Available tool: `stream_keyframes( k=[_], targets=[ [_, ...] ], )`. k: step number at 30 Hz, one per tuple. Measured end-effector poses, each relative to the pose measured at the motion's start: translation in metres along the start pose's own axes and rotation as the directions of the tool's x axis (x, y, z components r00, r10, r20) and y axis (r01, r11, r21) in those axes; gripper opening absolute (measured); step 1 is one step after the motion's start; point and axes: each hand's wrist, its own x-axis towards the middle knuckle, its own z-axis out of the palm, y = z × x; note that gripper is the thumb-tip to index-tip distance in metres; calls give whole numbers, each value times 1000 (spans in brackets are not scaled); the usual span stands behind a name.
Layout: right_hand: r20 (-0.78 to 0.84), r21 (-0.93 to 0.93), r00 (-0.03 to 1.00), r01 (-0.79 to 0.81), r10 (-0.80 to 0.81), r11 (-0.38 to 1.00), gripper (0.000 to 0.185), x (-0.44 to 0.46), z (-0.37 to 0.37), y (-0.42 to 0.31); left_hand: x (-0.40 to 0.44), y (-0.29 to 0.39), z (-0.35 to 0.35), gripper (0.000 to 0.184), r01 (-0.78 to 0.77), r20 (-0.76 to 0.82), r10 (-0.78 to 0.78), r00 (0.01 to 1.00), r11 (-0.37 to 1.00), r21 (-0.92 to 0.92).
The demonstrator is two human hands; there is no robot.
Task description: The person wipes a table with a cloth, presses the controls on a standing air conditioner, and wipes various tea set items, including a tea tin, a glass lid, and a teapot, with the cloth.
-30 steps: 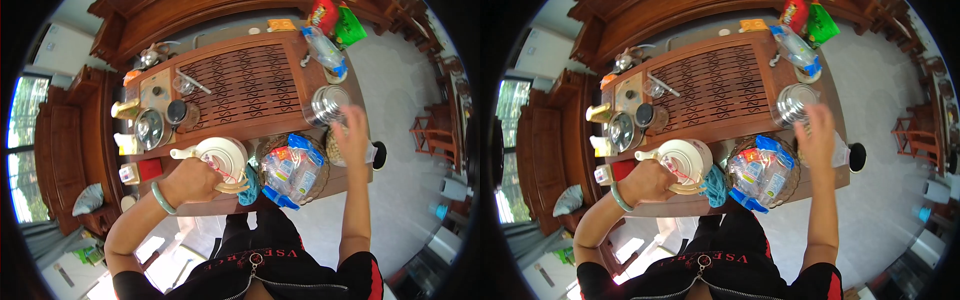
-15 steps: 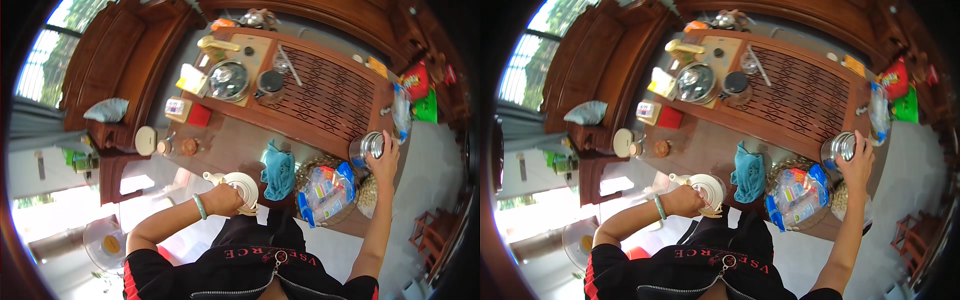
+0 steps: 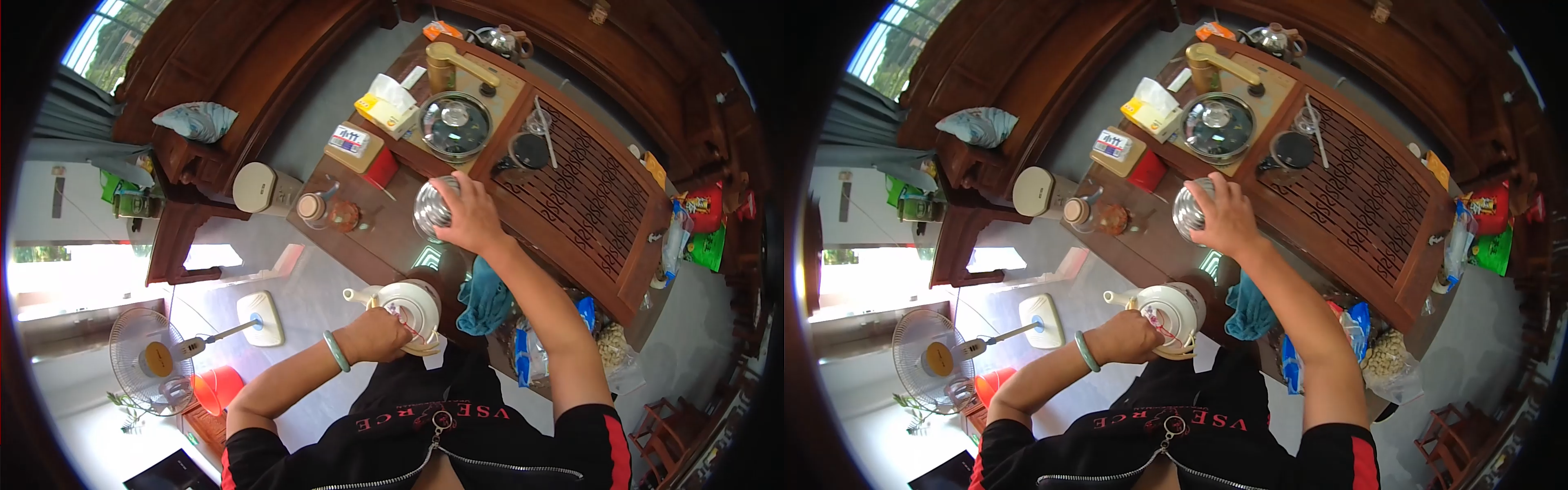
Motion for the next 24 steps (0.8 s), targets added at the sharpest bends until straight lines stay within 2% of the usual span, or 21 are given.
stream_keyframes(
  k=[5,8,11,14,17,20,21,24],
  targets=[
    [95,-125,994,-33,45,992,90,63,78,-22,-18,-21,0,18,-6,1,6,1000,1000,12],
    [92,-156,993,-63,78,986,91,83,97,-30,-27,-33,-5,17,-15,48,15,999,1000,-1],
    [49,-167,998,-18,26,986,94,88,118,-27,-32,-41,5,16,-19,-6,19,1000,1000,21],
    [101,-184,995,15,4,983,93,89,129,-27,-35,-50,7,12,-70,39,67,997,994,87],
    [150,-163,986,-49,74,985,97,91,134,-24,-33,-50,4,15,-83,115,70,991,991,108],
    [164,-191,980,-81,113,978,102,86,123,-30,-26,-47,5,15,-113,101,103,990,988,102],
    [231,-165,961,-113,150,980,106,86,107,-37,-24,-45,4,15,-111,112,99,989,988,109],
    [59,193,991,-127,118,973,104,57,95,-26,-10,-37,-4,16,-73,118,59,991,990,119]
  ],
)
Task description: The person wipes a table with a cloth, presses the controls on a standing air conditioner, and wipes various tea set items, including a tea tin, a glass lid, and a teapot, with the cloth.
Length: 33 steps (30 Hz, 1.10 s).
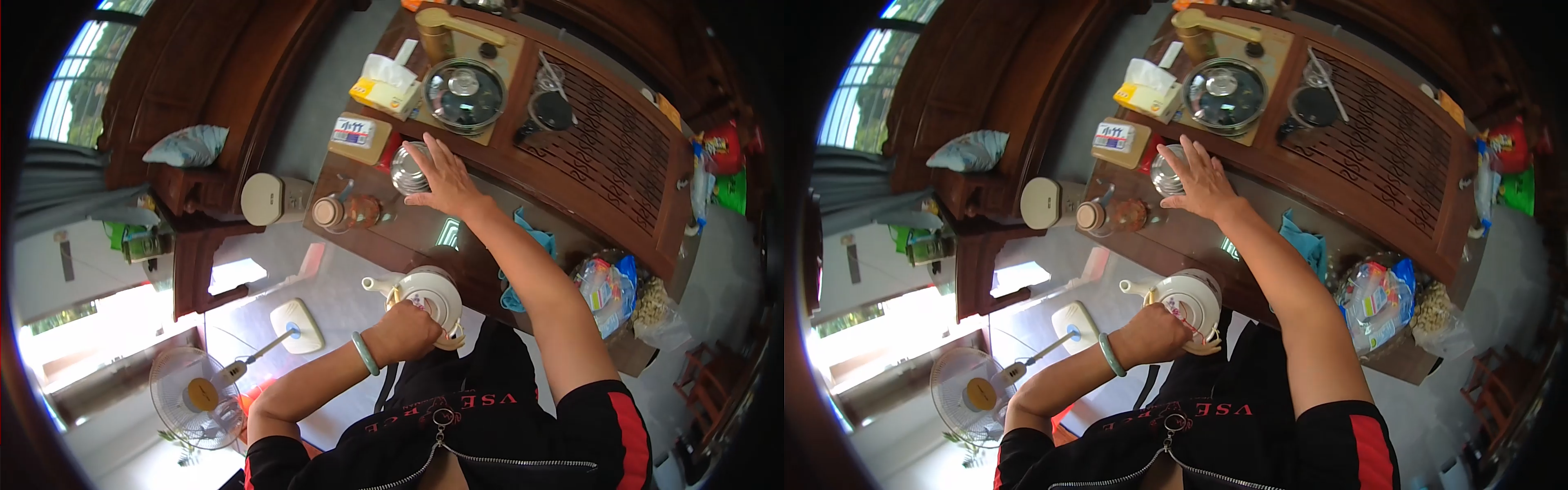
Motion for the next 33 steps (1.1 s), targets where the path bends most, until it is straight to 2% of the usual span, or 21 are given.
stream_keyframes(
  k=[1,3,4,6,8,10,12,14,15,18,21,24,25,28,29,33],
  targets=[
    [-195,160,978,109,-77,981,91,-14,-7,8,4,1,-4,17,35,-3,-35,999,999,-11],
    [-303,212,952,26,41,977,76,-59,-25,28,16,3,-16,24,142,18,-141,990,986,-83],
    [-354,240,930,-9,96,971,68,-84,-35,38,23,6,-18,26,175,-23,-178,984,979,-104],
    [-371,393,866,-180,335,902,46,-150,-50,59,38,5,-14,30,233,-102,-249,963,961,-147],
    [-250,515,818,-341,518,786,33,-217,-69,76,51,4,-12,31,198,-149,-218,965,971,-136],
    [-261,471,774,-420,577,776,24,-280,-70,87,63,12,-31,31,187,-147,-203,968,976,-113],
    [-222,551,753,-427,619,717,21,-336,-46,102,75,28,-59,30,136,-138,-145,980,988,-76],
    [-56,670,736,-473,674,572,19,-366,-28,99,86,50,-90,31,63,-109,-66,992,998,-25],
    [30,718,727,-493,686,492,18,-373,-25,98,93,61,-102,28,-6,-79,11,997,998,60],
    [-139,651,809,-360,571,668,18,-356,-41,68,117,90,-128,20,-213,17,217,976,937,277],
    [-224,647,775,-335,591,685,16,-333,-68,50,148,114,-154,11,-396,125,378,917,832,389],
    [-180,708,735,-364,653,605,15,-338,-83,63,180,132,-183,15,-536,272,464,843,687,491],
    [-204,736,710,-343,674,584,15,-343,-87,67,191,137,-189,16,-562,367,427,827,662,496],
    [-222,818,604,-311,765,484,15,-365,-84,85,228,146,-206,14,-588,415,416,809,563,581],
    [-227,826,571,-316,789,466,14,-373,-82,87,241,150,-213,14,-579,465,348,814,549,602],
    [-213,781,558,-395,802,483,15,-400,-78,89,295,152,-233,14,-562,455,332,827,466,683]
  ],
)
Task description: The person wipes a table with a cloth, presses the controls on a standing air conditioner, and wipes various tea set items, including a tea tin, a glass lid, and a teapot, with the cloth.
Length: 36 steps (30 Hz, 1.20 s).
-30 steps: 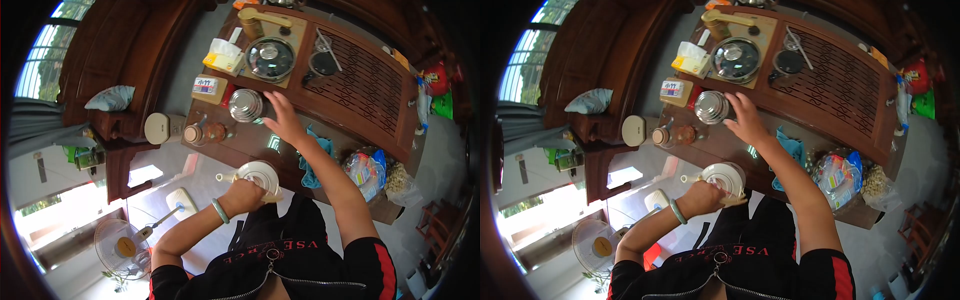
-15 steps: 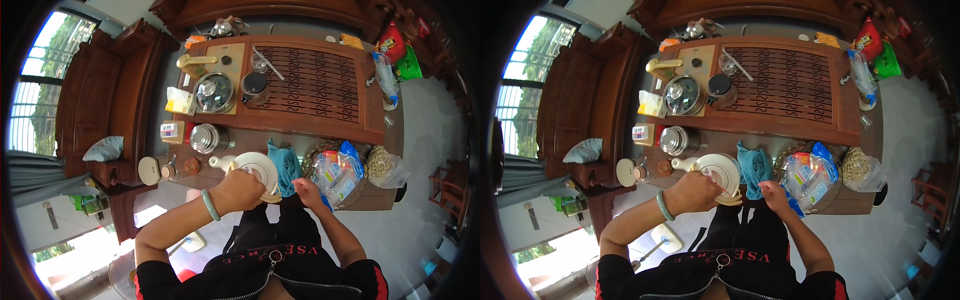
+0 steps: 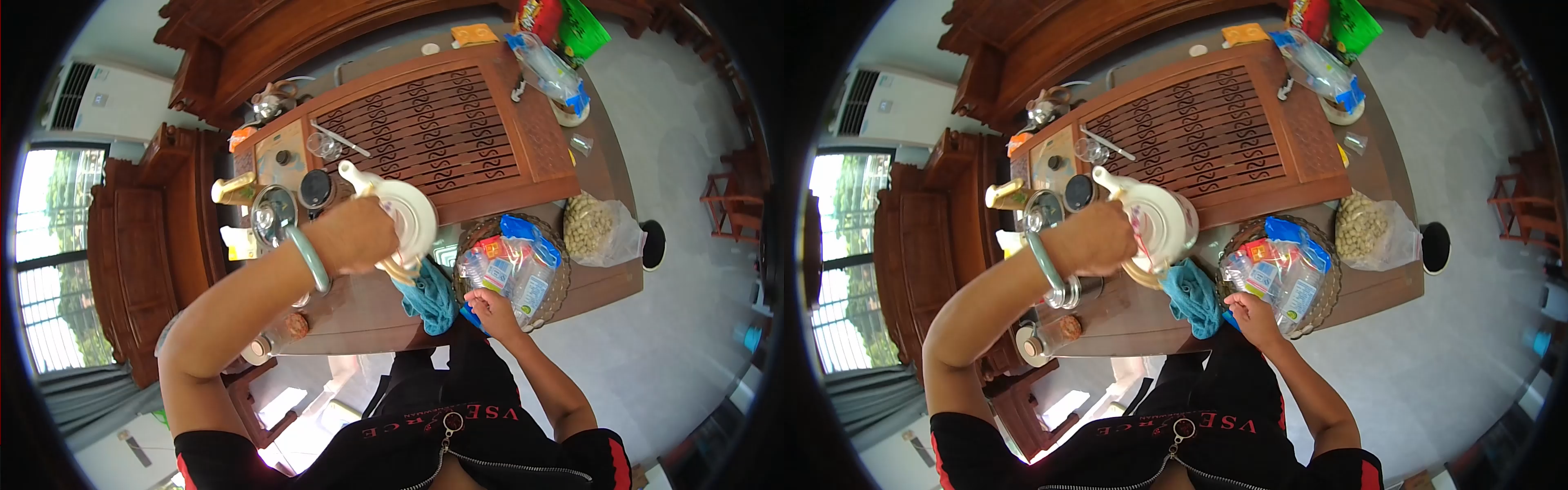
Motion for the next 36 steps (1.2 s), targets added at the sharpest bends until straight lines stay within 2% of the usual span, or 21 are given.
stream_keyframes(
  k=[8,11,12,16,19,22,24,25,26,27,28,29,30,31,32,33,34,36],
  targets=[
    [-99,188,994,-33,53,982,16,-11,-4,18,28,-84,8,13,-69,-68,83,994,979,190],
    [-122,202,991,-31,57,979,16,-5,-8,13,31,-94,3,11,-32,-91,55,994,971,238],
    [-130,204,989,-36,63,978,16,-3,-9,10,33,-99,1,11,16,-29,-10,1000,978,207],
    [-178,137,979,-70,95,988,16,-2,-26,6,36,-114,5,11,-24,-16,29,999,964,265],
    [-224,266,950,-153,216,952,16,-9,-43,3,34,-114,1,13,-56,-27,68,997,948,314],
    [-338,299,923,-83,187,951,17,-26,-64,4,30,-105,-6,17,-7,-18,15,1000,928,372],
    [-429,324,873,-90,231,942,18,-41,-81,6,30,-96,2,18,15,21,-25,999,926,378],
    [-536,229,828,-45,165,972,18,-48,-87,16,31,-94,6,18,27,38,-45,998,923,384],
    [-632,126,771,-7,86,992,18,-52,-92,34,32,-98,22,21,127,-2,-132,991,951,282],
    [-712,16,702,22,-4,1000,19,-57,-98,47,31,-100,25,19,127,-58,-116,992,952,279],
    [-752,-39,658,-109,42,993,33,-68,-103,53,28,-98,28,17,128,-113,-100,989,953,275],
    [-783,8,614,-158,105,987,40,-71,-104,61,26,-94,31,14,132,-168,-88,982,954,269],
    [-806,56,568,-203,164,978,49,-72,-103,73,23,-89,30,16,156,-187,-123,975,972,176],
    [-824,106,522,-243,222,964,57,-72,-104,78,19,-80,27,21,169,-235,-121,964,966,195],
    [-658,362,601,-276,454,890,63,-74,-108,82,16,-69,23,26,183,-280,-119,953,959,214],
    [-423,581,656,-333,625,743,69,-74,-111,83,13,-58,20,31,198,-324,-115,939,952,235],
    [-139,738,683,-411,717,535,75,-73,-112,84,9,-46,17,43,213,-371,-132,919,959,186],
    [-139,764,684,-386,716,517,76,-71,-101,90,-1,-21,18,45,192,-485,-147,862,980,44]
  ],
)
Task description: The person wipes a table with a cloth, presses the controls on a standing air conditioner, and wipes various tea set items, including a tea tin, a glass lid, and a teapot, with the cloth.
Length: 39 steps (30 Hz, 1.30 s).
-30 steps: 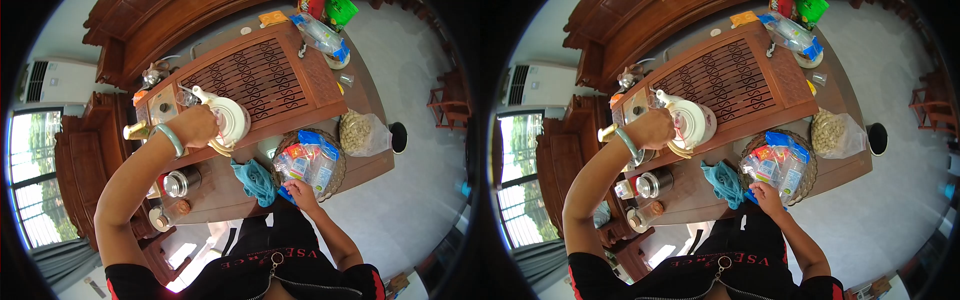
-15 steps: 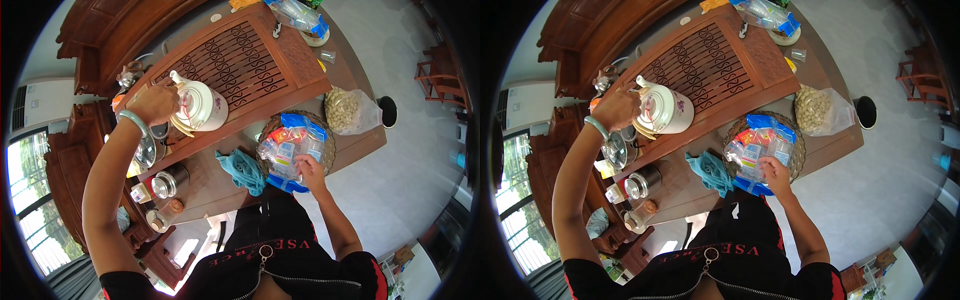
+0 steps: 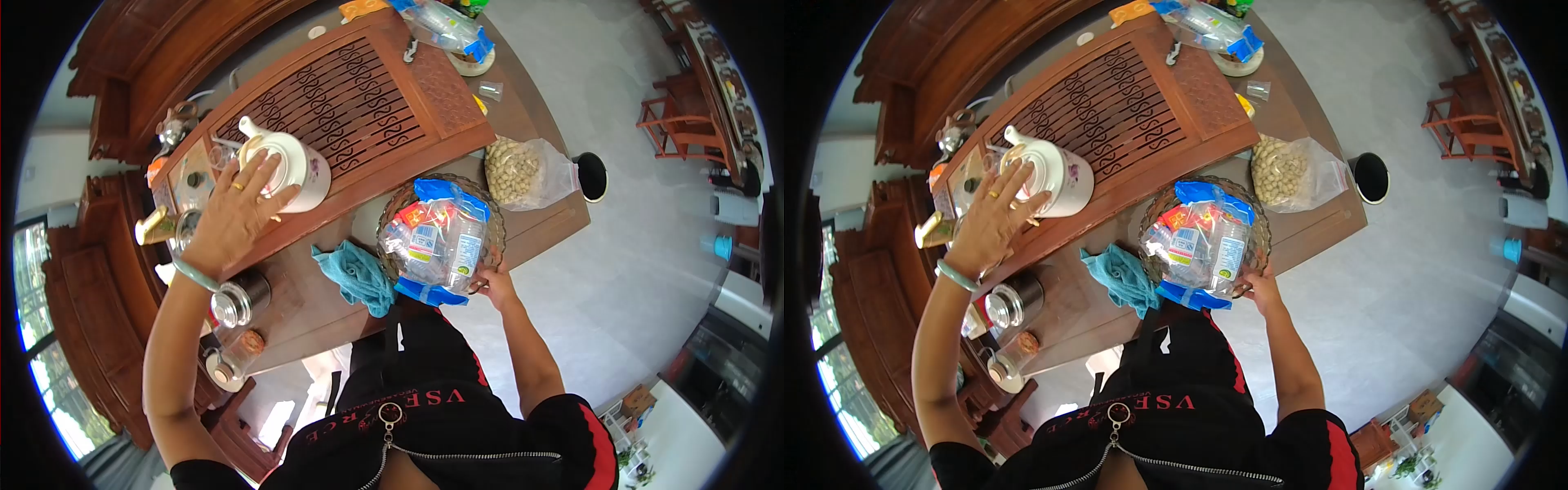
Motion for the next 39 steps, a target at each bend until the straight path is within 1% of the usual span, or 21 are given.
stream_keyframes(
  k=[2,5,8,9,12,13,14,15,17,18,20,22,23,24,27,28,29,31,32,35,39],
  targets=[
    [13,64,999,-35,35,997,78,17,0,15,-22,22,-2,49,57,-69,-66,995,991,-124],
    [166,110,986,5,-24,994,78,34,-13,26,-65,50,19,49,129,-68,-159,985,936,-328],
    [171,61,985,10,-21,998,78,25,-14,20,-127,89,77,46,251,4,-288,958,828,-501],
    [176,90,984,11,-27,996,79,26,-19,23,-147,110,92,41,310,56,-335,941,780,-543],
    [206,-26,978,35,-29,999,76,2,-13,7,-199,189,129,33,475,228,-445,866,590,-653],
    [248,-77,968,40,-20,996,76,-2,-18,2,-207,213,135,27,544,299,-512,805,438,-715],
    [206,-97,978,29,-9,995,76,-10,-15,-3,-214,239,146,22,586,358,-568,741,285,-759],
    [233,-119,972,12,16,993,77,-13,-14,-6,-211,252,147,21,605,438,-581,686,120,-787],
    [269,-162,961,-15,59,987,81,-18,-16,-13,-212,274,181,24,674,540,-540,646,71,-736],
    [246,-190,967,-21,69,982,81,-32,4,-19,-210,282,206,27,647,602,-534,594,-127,-752],
    [316,-311,943,2,101,950,82,-42,29,-15,-209,293,246,36,520,725,-466,507,-505,-688],
    [341,-383,930,4,137,924,83,-58,71,-12,-208,284,231,44,194,787,-399,471,-823,-534],
    [325,-397,932,-17,158,918,83,-71,97,-4,-210,285,221,48,13,812,-348,469,-916,-400],
    [341,-406,923,-29,181,913,82,-73,109,12,-220,290,221,58,-81,743,-389,545,-906,-414],
    [444,-406,865,-39,234,913,80,-67,145,68,-257,320,244,69,-355,713,-409,570,-905,-234],
    [473,-371,842,-78,260,926,81,-68,160,86,-264,326,244,69,-409,723,-456,518,-875,-259],
    [505,-336,814,-119,286,934,82,-66,174,102,-268,325,238,69,-408,734,-463,497,-871,-273],
    [503,-321,812,-143,296,936,83,-55,195,132,-279,316,221,69,-400,760,-478,441,-863,-310],
    [500,-313,810,-161,307,936,83,-50,202,145,-286,321,234,67,-389,792,-467,394,-865,-316],
    [467,-307,846,-117,257,944,83,-37,224,163,-296,312,247,65,-347,862,-382,334,-900,-264],
    [421,-364,882,-49,211,930,81,-28,252,160,-293,296,268,63,-369,849,-420,319,-881,-297]
  ],
)
